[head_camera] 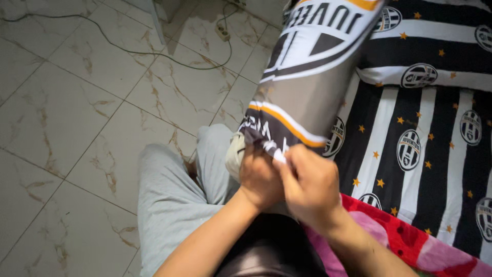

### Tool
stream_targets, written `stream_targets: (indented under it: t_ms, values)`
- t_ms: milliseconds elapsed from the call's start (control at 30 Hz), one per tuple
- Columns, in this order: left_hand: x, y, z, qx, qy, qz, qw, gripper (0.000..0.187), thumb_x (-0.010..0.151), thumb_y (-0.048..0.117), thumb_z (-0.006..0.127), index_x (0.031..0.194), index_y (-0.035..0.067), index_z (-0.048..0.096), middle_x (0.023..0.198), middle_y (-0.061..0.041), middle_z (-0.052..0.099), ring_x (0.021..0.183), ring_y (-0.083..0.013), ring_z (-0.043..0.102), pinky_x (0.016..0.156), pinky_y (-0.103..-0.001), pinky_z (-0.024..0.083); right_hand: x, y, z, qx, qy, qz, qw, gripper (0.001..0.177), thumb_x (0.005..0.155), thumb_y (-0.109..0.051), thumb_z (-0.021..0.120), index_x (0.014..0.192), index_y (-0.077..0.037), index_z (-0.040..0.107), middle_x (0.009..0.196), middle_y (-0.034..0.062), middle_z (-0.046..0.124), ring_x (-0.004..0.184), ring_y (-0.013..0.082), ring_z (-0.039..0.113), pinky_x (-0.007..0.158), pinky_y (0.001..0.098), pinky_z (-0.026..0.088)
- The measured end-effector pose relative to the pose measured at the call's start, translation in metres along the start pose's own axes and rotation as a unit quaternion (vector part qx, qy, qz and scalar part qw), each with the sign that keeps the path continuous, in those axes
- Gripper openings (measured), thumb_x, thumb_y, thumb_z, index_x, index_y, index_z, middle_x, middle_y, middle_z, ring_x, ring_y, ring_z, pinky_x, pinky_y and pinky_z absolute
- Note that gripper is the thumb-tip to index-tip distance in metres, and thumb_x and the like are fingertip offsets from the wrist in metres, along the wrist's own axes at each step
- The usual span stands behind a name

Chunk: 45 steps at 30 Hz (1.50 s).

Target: The person inserts a light-colored pillow into a Juventus-themed pillowcase while sitting on the floor. They align the corners, push the pillow through the opening, and smooth the cover to fit the pillow.

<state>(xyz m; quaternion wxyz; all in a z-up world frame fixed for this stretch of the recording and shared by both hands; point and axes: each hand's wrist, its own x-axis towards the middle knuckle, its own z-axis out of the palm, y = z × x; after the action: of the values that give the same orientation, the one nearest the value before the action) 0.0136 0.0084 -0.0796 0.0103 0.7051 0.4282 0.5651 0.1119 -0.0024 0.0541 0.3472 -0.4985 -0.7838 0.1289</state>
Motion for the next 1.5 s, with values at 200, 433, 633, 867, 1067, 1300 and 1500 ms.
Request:
stream_targets:
  t_ms: [200, 433, 633, 867, 1067, 1300, 1500]
  values:
    - [-0.023, -0.043, 0.030, -0.111, -0.150, -0.156, 0.970, 0.023, 0.087, 0.024, 0.065, 0.096, 0.003, 0.065, 0.091, -0.023, 0.065, 0.087, -0.0466, 0.062, 0.075, -0.053, 0.047, 0.003, 0.023, 0.038, -0.076, 0.002, -0.015, 0.997, 0.015, 0.090, -0.014, 0.072, 0.084, -0.006, 0.060, 0.076, 0.0135, 0.062, 0.068, 0.0344, 0.063, 0.061, 0.0434, 0.048]
    - [-0.001, -0.067, 0.020, -0.141, -0.121, -0.223, 0.957, 0.050, 0.086, 0.027, 0.070, 0.127, 0.001, 0.057, 0.118, -0.024, 0.066, 0.112, -0.0434, 0.061, 0.095, -0.047, 0.050, 0.026, 0.071, 0.032, -0.017, 0.013, -0.086, 0.996, 0.022, 0.086, -0.003, 0.074, 0.106, -0.004, 0.066, 0.092, 0.0135, 0.064, 0.088, 0.0335, 0.064, 0.080, 0.0415, 0.052]
    - [0.007, -0.072, -0.012, -0.123, -0.095, -0.283, 0.946, 0.076, 0.091, 0.031, 0.075, 0.152, 0.001, 0.042, 0.147, -0.025, 0.055, 0.136, -0.0406, 0.055, 0.113, -0.042, 0.044, -0.006, 0.092, -0.005, -0.111, 0.117, -0.087, 0.983, 0.035, 0.081, -0.001, 0.076, 0.112, 0.001, 0.061, 0.106, 0.0182, 0.063, 0.100, 0.0381, 0.062, 0.091, 0.0435, 0.051]
    - [0.007, -0.070, -0.021, -0.159, -0.114, -0.289, 0.937, 0.078, 0.087, 0.027, 0.072, 0.153, 0.001, 0.040, 0.149, -0.024, 0.054, 0.138, -0.0382, 0.054, 0.114, -0.041, 0.042, -0.025, 0.103, 0.020, -0.004, 0.085, 0.025, 0.996, 0.028, 0.089, -0.002, 0.078, 0.115, -0.003, 0.068, 0.104, 0.0126, 0.069, 0.093, 0.0241, 0.070, 0.082, 0.0325, 0.058]
    - [0.003, -0.060, -0.033, -0.157, -0.149, -0.268, 0.939, 0.085, 0.082, 0.018, 0.068, 0.157, 0.000, 0.032, 0.158, -0.025, 0.043, 0.148, -0.0382, 0.043, 0.120, -0.040, 0.036, -0.018, 0.095, 0.029, -0.002, 0.101, -0.018, 0.995, 0.046, 0.083, -0.006, 0.081, 0.123, -0.001, 0.059, 0.107, 0.0149, 0.065, 0.095, 0.0271, 0.068, 0.086, 0.0342, 0.056]
    - [-0.001, -0.037, -0.047, -0.046, -0.146, -0.217, 0.964, 0.091, 0.076, 0.010, 0.065, 0.157, -0.002, 0.027, 0.161, -0.029, 0.034, 0.147, -0.0460, 0.037, 0.120, -0.045, 0.032, -0.014, 0.111, 0.036, -0.133, 0.154, -0.059, 0.977, 0.028, 0.081, 0.003, 0.071, 0.105, -0.005, 0.060, 0.100, 0.0159, 0.061, 0.091, 0.0346, 0.064, 0.081, 0.0427, 0.054]
    - [-0.002, -0.011, -0.042, 0.048, -0.182, -0.040, 0.981, 0.088, 0.076, 0.036, 0.087, 0.150, 0.024, 0.041, 0.163, -0.016, 0.029, 0.152, -0.0423, 0.027, 0.115, -0.073, 0.024, -0.017, 0.118, 0.046, -0.079, 0.146, -0.026, 0.986, 0.020, 0.085, 0.000, 0.069, 0.103, -0.001, 0.060, 0.100, 0.0168, 0.062, 0.092, 0.0360, 0.063, 0.083, 0.0433, 0.053]
